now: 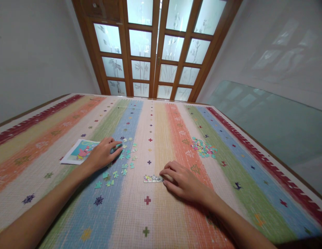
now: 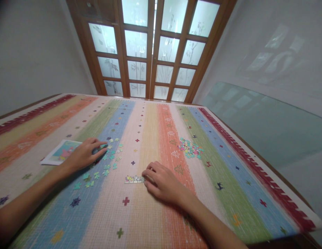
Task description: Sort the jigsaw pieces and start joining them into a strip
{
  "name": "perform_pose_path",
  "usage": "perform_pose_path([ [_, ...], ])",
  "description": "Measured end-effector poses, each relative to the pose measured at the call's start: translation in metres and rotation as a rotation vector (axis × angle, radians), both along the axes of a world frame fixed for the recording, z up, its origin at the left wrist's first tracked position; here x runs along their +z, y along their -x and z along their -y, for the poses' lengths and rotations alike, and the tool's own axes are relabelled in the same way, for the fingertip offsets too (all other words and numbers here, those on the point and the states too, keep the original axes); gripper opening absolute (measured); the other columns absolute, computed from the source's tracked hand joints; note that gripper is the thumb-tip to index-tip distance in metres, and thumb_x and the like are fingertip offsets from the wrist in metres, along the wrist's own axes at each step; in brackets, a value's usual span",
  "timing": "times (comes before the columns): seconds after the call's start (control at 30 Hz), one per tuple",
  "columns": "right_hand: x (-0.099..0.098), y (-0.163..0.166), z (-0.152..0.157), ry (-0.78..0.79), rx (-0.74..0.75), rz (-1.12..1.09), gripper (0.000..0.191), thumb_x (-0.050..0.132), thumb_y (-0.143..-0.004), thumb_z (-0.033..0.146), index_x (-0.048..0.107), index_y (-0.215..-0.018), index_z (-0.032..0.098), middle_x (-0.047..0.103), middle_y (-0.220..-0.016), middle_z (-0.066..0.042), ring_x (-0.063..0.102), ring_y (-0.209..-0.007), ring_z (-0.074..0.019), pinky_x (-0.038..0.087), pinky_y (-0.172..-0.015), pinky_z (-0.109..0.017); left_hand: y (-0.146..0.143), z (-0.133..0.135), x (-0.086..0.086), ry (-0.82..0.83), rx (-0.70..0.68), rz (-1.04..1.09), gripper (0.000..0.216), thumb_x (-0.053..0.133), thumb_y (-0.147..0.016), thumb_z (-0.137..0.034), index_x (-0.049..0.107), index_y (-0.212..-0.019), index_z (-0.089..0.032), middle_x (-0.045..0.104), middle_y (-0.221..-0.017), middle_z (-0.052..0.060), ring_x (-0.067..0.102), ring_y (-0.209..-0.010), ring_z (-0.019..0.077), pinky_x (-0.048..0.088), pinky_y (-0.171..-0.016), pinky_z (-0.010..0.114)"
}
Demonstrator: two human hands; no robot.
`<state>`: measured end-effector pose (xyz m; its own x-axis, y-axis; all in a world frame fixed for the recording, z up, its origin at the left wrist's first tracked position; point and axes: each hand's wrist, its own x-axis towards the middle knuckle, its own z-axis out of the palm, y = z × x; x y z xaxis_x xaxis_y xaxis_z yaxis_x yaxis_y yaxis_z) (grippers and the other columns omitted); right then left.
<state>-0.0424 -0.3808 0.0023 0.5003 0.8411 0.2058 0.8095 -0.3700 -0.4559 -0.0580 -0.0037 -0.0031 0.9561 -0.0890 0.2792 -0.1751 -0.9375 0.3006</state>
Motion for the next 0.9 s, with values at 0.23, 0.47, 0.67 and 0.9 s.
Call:
perform_pose_path([
  [0.23,0.001,0.0,0.0,0.013,0.004,0.017,0.019,0.055,-0.1,0.015,0.068,-0.114,0.019,0.067,-0.109,-0.01,0.062,-0.098,-0.023,0.051,-0.086,-0.037,-0.012,0.007,-0.01,0.002,-0.021,-0.017,0.041,0.049,-0.1,-0.047,0.076,-0.114,-0.019,0.064,-0.1,0.01,0.062,-0.1,0.0291,0.05,-0.097,0.043],
  [0.47,0.001,0.0,0.0,0.014,0.009,0.028,0.018,0.058,-0.1,0.014,0.069,-0.113,0.018,0.067,-0.109,-0.01,0.063,-0.098,-0.0228,0.051,-0.086,-0.036,-0.019,0.007,-0.016,0.029,0.021,-0.01,0.033,0.053,-0.096,-0.042,0.074,-0.105,-0.018,0.064,-0.096,0.009,0.061,-0.097,0.0294,0.05,-0.098,0.046],
  [0.67,0.0,0.0,0.0,0.013,0.004,0.033,0.018,0.058,-0.099,0.013,0.069,-0.113,0.018,0.066,-0.108,-0.01,0.063,-0.097,-0.0225,0.051,-0.084,-0.035,-0.017,0.011,-0.015,0.085,0.025,0.05,0.025,0.056,-0.093,-0.039,0.069,-0.1,-0.019,0.067,-0.103,0.011,0.062,-0.102,0.0299,0.05,-0.099,0.047],
  [0.9,0.001,0.001,0.0,0.008,0.008,0.048,0.018,0.058,-0.099,0.014,0.069,-0.113,0.018,0.067,-0.107,-0.01,0.063,-0.095,-0.0225,0.051,-0.083,-0.036,-0.008,0.018,-0.004,0.198,0.031,0.027,0.019,0.053,-0.093,-0.036,0.065,-0.094,-0.021,0.07,-0.093,0.009,0.065,-0.089,0.0279,0.052,-0.091,0.045],
])
